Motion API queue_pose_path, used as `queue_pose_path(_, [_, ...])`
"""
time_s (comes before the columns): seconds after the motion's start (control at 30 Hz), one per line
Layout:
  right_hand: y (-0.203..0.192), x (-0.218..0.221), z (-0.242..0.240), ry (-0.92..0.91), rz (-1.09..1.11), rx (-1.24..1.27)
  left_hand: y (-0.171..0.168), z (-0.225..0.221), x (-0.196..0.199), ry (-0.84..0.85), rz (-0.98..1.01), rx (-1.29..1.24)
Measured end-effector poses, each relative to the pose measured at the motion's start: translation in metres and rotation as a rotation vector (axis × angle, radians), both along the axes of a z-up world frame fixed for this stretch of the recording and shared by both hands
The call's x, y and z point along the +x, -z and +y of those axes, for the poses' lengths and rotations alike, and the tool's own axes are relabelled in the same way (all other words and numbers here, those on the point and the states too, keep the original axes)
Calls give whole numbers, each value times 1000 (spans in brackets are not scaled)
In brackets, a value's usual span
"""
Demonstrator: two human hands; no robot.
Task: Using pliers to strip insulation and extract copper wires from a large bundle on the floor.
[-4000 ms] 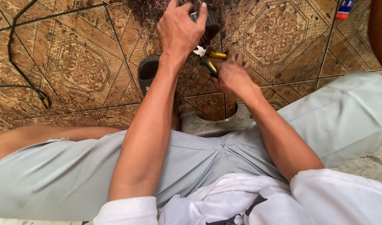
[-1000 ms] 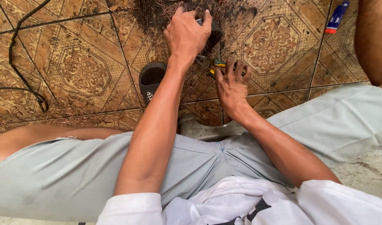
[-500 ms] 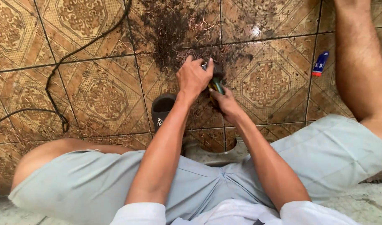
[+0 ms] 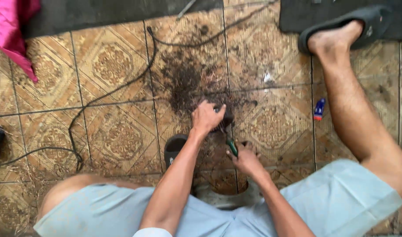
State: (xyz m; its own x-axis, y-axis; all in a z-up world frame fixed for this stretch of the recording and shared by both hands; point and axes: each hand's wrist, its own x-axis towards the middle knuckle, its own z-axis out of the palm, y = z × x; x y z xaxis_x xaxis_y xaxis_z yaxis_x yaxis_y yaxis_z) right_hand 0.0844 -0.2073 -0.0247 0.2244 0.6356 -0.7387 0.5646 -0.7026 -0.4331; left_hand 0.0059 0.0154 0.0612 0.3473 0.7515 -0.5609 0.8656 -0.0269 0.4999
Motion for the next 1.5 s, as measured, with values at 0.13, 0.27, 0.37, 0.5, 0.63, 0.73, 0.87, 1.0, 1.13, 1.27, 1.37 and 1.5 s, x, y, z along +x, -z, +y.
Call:
queue_pose_path(0.13, [-35,-2,20,-120,-199,-34,8,16,-8,132,-37,-33])
queue_pose_path(0.27, [0,-19,43,-153,-381,30,33,24,-10,173,42,-4])
queue_pose_path(0.37, [46,-30,47,-195,-473,73,-20,21,7,246,130,65])
queue_pose_path(0.5, [-22,-36,70,-180,-487,72,1,16,6,258,165,73])
queue_pose_path(0.63, [-37,-47,84,-176,-500,-9,25,4,-7,157,135,81])
queue_pose_path(0.73, [-8,-60,92,-139,-456,-61,33,-1,-7,105,128,73])
queue_pose_path(0.87, [156,-81,64,175,55,-7,31,-1,-4,85,125,60])
queue_pose_path(1.0, [0,-31,60,779,684,-14,39,6,-13,35,115,49])
queue_pose_path(1.13, [-16,-12,55,997,1083,-199,47,13,-21,-24,-52,77])
queue_pose_path(1.27, [57,-16,63,1144,1270,-273,60,15,-22,6,35,56])
queue_pose_path(1.37, [-21,-12,80,1336,1357,-276,56,13,-24,-3,2,72])
queue_pose_path(1.5, [-69,-21,86,1487,1388,-223,55,10,-27,-36,-94,90])
